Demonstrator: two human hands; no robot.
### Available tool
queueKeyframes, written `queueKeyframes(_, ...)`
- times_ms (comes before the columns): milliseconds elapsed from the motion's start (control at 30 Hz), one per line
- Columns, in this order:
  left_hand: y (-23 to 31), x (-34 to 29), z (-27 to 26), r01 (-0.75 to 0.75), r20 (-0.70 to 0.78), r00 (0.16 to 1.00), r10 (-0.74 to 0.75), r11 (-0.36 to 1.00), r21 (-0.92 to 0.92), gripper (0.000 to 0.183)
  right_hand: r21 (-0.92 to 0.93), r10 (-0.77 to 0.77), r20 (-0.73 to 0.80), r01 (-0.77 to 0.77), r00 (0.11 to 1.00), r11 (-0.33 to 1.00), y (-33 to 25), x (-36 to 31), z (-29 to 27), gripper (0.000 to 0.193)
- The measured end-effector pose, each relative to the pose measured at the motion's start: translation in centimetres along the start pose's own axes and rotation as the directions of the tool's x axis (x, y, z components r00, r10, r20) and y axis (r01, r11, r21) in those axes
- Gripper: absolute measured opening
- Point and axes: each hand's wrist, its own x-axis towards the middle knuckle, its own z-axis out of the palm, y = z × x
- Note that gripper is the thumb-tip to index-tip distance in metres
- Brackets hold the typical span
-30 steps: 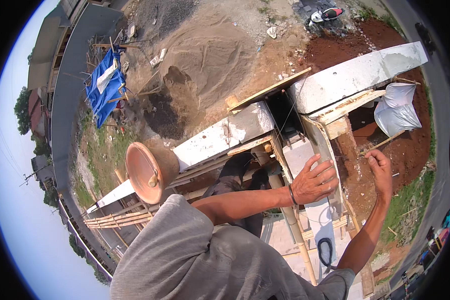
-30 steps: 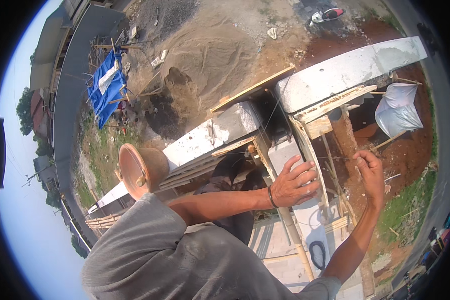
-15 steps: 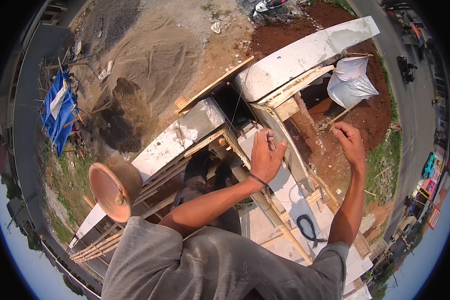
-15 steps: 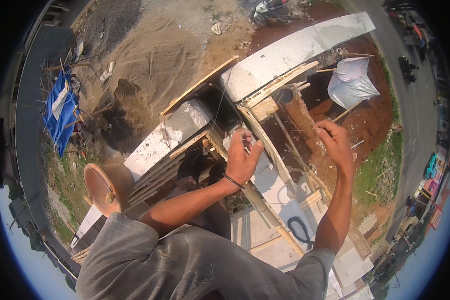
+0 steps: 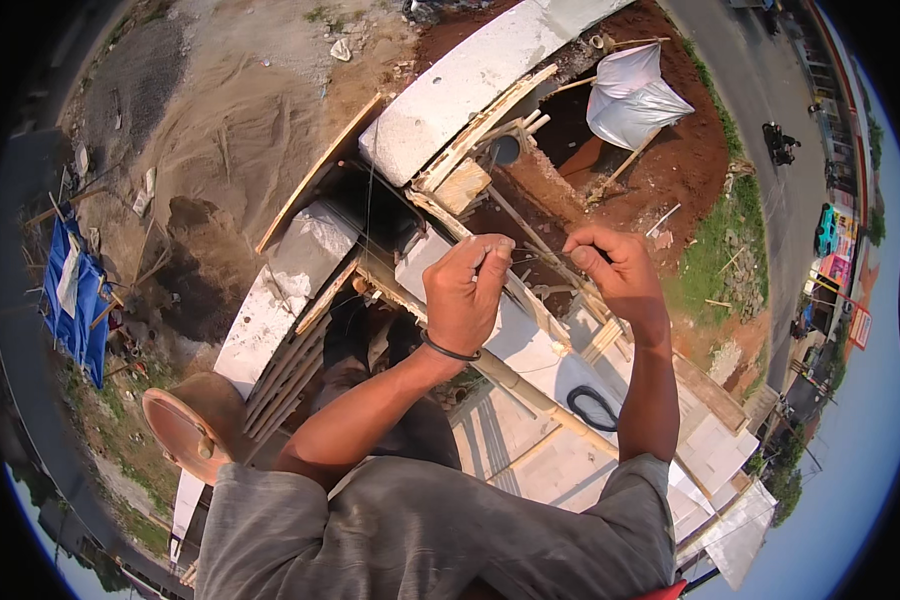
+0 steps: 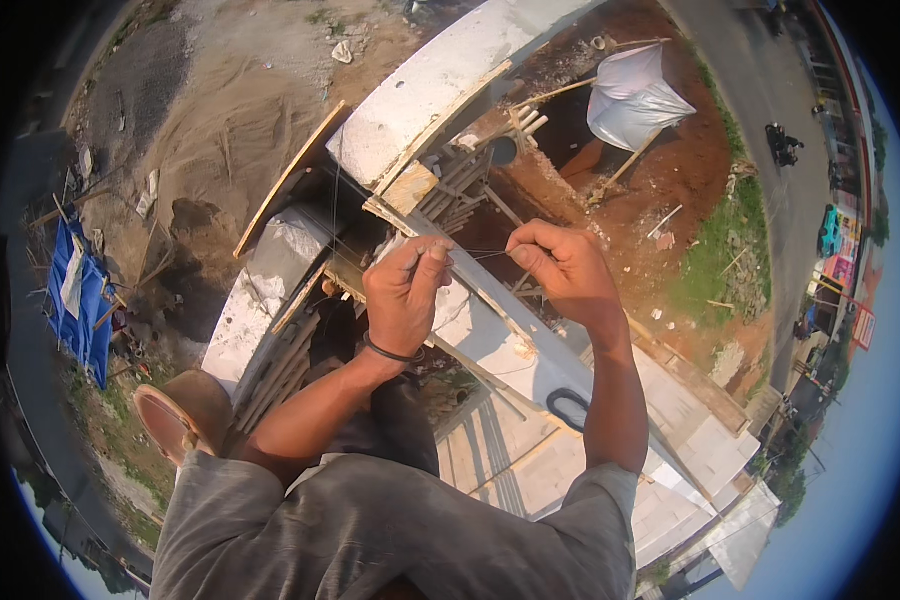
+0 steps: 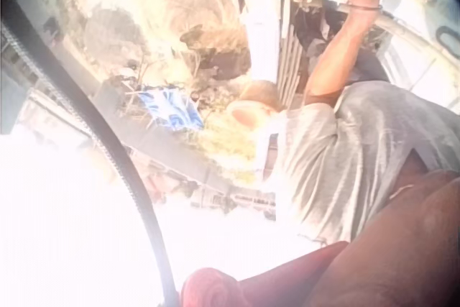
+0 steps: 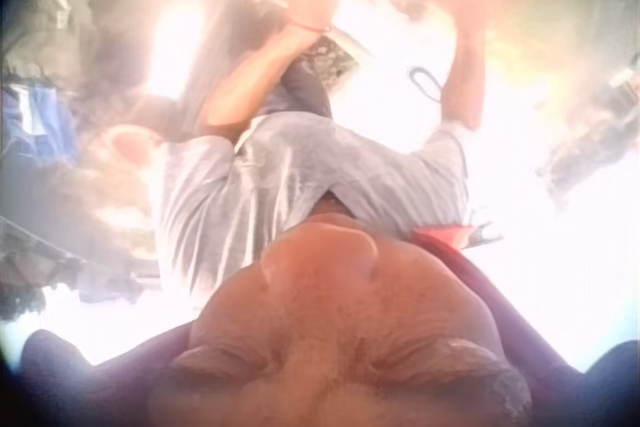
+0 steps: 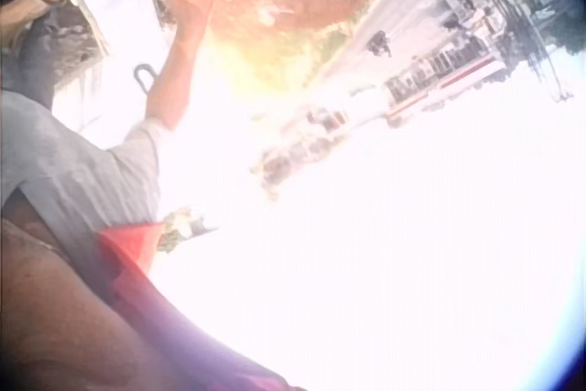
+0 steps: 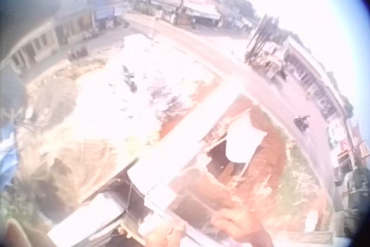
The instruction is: The person stands on a bamboo scaffolding platform and repeatedly handles wooden planks and a white PVC pipe. They lift and position planks, tie a rope around a plank, and move a bucket before picking up and positioning the pipe.
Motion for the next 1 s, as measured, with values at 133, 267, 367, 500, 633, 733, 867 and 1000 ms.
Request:
queueKeyframes(133,-0.6,-0.3,0.5,0.046,0.08,0.996,-0.05,0.997,0.058,0.018,-0.105,-0.138,-0.105,0.127,0.985,0.986,0.5,-0.2,0.7,0.016)
queueKeyframes(267,-1.1,-0.4,0.9,-0.211,0.139,0.971,0.195,0.971,0.113,0.018,-0.117,-0.03,-0.118,0.016,0.993,0.993,0.7,-0.5,0.3,0.013)
queueKeyframes(367,-1.0,-0.1,0.9,-0.145,0.168,0.977,0.131,0.987,0.071,0.024,-0.309,-0.128,-0.103,0.091,0.986,0.947,0.5,-0.4,0.2,0.007)
queueKeyframes(500,-0.9,1.2,1.2,0.435,0.333,0.883,-0.33,0.843,-0.317,0.027,-0.656,-0.512,-0.046,0.361,0.858,0.663,0.1,0.5,1.0,0.02)
queueKeyframes(633,-1.0,1.3,1.1,0.729,0.544,0.677,-0.496,0.353,-0.586,0.023,-0.705,-0.571,0.056,0.438,0.819,0.558,0.0,0.3,1.4,0.035)
queueKeyframes(733,-1.3,0.2,1.2,0.693,0.461,0.716,-0.524,0.451,-0.563,0.026,-0.684,-0.499,0.09,0.418,0.862,0.599,0.5,0.3,1.0,0.035)
queueKeyframes(867,-2.1,-1.7,2.4,-0.11,-0.104,0.99,0.097,0.987,-0.12,0.036,-0.597,-0.375,-0.088,0.253,0.923,0.761,2.3,1.4,0.1,0.023)
queueKeyframes(1000,-3.4,-3.2,2.7,-0.453,0.116,0.885,0.452,0.774,0.443,0.017,-0.503,-0.25,-0.146,0.146,0.957,0.852,5.0,3.0,0.7,0.016)
